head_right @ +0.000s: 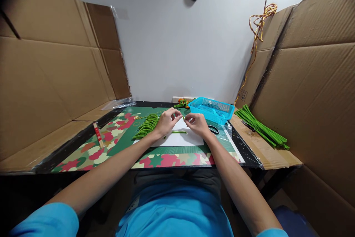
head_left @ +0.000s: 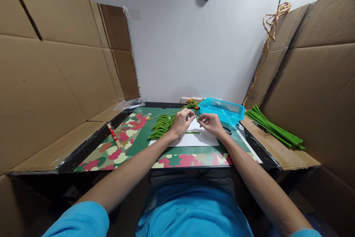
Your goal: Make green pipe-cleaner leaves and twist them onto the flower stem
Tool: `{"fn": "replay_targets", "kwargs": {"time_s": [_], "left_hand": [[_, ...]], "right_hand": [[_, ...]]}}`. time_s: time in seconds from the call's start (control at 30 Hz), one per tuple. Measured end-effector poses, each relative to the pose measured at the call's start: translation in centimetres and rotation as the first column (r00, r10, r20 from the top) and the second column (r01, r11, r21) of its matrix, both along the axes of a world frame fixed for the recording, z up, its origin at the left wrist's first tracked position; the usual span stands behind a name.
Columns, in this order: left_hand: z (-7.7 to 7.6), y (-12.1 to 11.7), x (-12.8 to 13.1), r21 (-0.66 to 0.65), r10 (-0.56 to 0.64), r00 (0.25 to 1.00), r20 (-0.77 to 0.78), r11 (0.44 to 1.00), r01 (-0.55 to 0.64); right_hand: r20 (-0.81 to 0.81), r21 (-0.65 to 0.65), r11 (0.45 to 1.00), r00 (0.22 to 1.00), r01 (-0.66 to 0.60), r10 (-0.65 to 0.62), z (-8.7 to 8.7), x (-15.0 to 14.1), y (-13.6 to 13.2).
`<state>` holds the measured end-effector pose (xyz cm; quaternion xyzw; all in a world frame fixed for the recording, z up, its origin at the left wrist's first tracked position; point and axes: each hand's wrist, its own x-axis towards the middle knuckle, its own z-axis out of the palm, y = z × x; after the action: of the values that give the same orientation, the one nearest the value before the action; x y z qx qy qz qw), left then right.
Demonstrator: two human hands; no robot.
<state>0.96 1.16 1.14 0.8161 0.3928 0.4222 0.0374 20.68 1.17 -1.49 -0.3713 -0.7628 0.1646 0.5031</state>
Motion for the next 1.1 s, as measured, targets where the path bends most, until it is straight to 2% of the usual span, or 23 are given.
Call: {"fn": "replay_targets", "kwargs": {"time_s": [0.43, 0.8, 1.1], "left_hand": [[0.28, -0.31, 0.27, -0.015, -0.04, 0.999, 0.0, 0.999, 0.04], [0.3, -0.75, 0.28, -0.073, -0.083, 0.992, -0.09, 0.994, 0.077], [0.19, -0.62, 0.21, -0.09, -0.121, 0.99, -0.066, 0.989, 0.115]], "right_hand": [[-0.006, -0.022, 1.0, 1.0, 0.013, -0.013, -0.06, 0.12, 0.05], [-0.065, -0.055, 0.998, 0.998, -0.017, 0.014, 0.64, -0.05, -0.4], [-0.073, -0.085, 0.996, 0.997, -0.025, 0.019, 0.56, -0.03, -0.2]]}}
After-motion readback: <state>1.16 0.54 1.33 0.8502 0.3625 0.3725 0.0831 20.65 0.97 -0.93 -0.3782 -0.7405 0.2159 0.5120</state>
